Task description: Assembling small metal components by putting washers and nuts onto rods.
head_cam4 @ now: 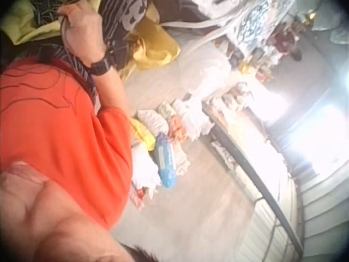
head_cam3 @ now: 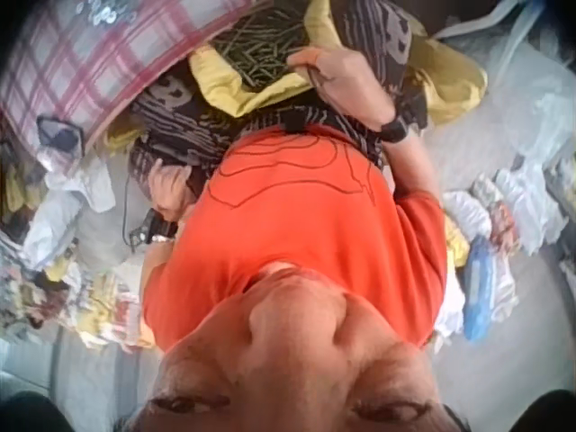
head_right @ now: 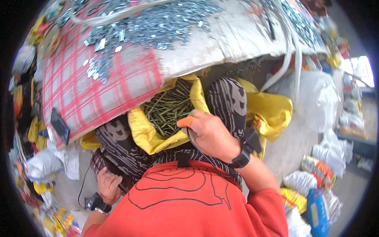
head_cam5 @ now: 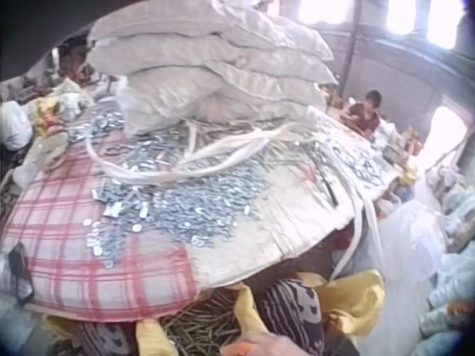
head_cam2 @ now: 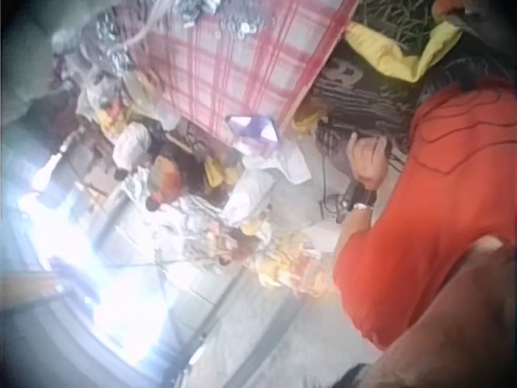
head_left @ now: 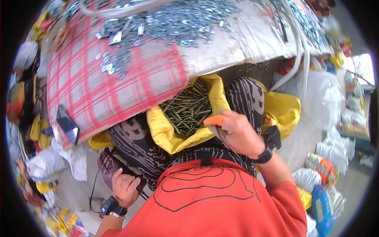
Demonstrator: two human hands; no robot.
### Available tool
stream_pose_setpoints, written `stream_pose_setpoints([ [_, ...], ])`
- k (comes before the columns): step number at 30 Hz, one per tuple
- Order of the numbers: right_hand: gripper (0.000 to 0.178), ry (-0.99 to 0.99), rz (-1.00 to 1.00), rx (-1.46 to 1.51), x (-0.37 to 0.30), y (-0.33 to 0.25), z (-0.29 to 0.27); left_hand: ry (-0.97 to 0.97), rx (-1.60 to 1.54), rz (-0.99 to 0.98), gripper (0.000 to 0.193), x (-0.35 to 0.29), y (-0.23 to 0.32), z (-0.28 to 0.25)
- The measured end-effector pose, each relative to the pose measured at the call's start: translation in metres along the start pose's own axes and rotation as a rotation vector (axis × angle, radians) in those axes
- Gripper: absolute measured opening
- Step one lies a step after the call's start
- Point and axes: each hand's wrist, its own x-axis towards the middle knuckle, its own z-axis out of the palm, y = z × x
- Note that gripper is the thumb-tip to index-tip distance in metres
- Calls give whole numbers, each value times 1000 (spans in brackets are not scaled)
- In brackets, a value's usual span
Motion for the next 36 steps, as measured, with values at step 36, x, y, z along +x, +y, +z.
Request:
stream_pose_setpoints([
  [36, 31, -489, 513, 389, -4, 2, 85, -189, -443, 206, 18, 77, 10, 101],
])
